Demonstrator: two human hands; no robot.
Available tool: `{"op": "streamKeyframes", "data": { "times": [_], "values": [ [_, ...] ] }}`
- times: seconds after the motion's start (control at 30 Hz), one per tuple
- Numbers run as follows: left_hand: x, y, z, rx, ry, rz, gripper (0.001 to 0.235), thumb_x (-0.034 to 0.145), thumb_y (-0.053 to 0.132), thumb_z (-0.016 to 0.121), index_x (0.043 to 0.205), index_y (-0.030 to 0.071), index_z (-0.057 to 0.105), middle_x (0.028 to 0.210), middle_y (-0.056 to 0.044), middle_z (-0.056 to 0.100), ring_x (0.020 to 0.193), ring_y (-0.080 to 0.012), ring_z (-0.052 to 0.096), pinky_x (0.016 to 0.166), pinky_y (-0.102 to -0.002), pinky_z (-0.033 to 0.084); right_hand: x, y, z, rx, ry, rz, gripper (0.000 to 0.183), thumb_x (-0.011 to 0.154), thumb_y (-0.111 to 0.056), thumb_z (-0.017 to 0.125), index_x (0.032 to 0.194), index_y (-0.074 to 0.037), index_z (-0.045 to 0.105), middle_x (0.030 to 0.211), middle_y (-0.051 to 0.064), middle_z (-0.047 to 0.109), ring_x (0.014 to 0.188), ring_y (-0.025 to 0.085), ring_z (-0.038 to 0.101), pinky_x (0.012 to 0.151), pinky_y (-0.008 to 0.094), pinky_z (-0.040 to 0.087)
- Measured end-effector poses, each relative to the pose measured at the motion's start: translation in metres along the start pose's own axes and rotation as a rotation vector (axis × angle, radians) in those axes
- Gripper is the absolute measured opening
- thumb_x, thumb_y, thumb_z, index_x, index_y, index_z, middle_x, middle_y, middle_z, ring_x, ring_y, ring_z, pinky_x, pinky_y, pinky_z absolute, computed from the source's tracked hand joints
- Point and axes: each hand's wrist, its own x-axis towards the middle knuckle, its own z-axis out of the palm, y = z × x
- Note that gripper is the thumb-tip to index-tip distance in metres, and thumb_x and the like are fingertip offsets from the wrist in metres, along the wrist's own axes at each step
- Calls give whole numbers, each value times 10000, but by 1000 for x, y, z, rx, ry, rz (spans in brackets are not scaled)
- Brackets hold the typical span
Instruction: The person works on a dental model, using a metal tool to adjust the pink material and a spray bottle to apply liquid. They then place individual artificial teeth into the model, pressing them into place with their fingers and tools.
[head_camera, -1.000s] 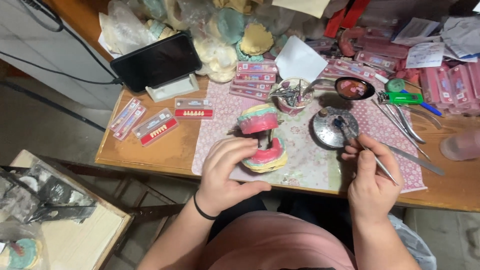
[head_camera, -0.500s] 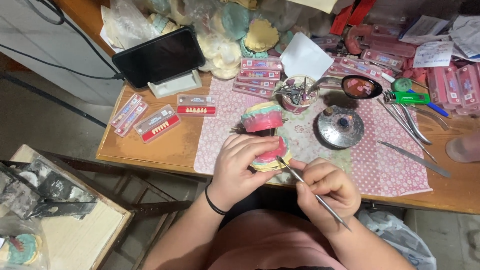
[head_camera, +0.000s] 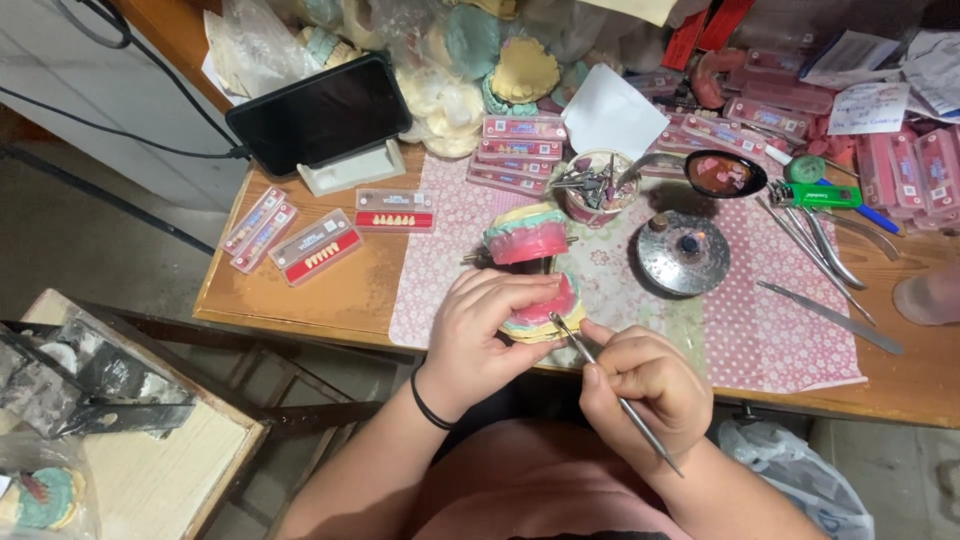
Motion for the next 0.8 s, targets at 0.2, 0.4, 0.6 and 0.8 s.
{"op": "streamKeyframes", "data": {
  "times": [0.2,0.4,0.6,0.8],
  "values": [
    [0,0,1,-26,-1,-9,389,866,322,841,1179,142,697,1262,-21,757,1109,-223,747,954,-359,525,1,5,5,-80,6,-125,279,875,16,643,735,-62,415,666,130,574,542,206,495,791,454,703],
    [1,1,0,-23,-1,-16,390,854,296,853,1180,143,703,1254,-19,759,1105,-219,746,950,-359,536,-5,12,5,-171,-28,-203,298,883,23,642,770,-67,381,681,118,564,568,214,508,797,476,701],
    [1,1,0,-35,-11,-20,393,857,304,843,1183,139,699,1263,-23,757,1106,-219,748,954,-357,536,-8,16,5,-254,-46,-249,300,887,18,651,778,-65,384,710,114,589,573,239,555,763,446,702],
    [0,1,1,-35,-8,-25,409,841,303,869,1177,143,700,1258,-20,757,1102,-216,747,954,-358,539,-17,26,2,-305,-109,-234,319,897,-13,652,636,-41,470,738,85,561,591,228,553,830,457,694]
  ]
}}
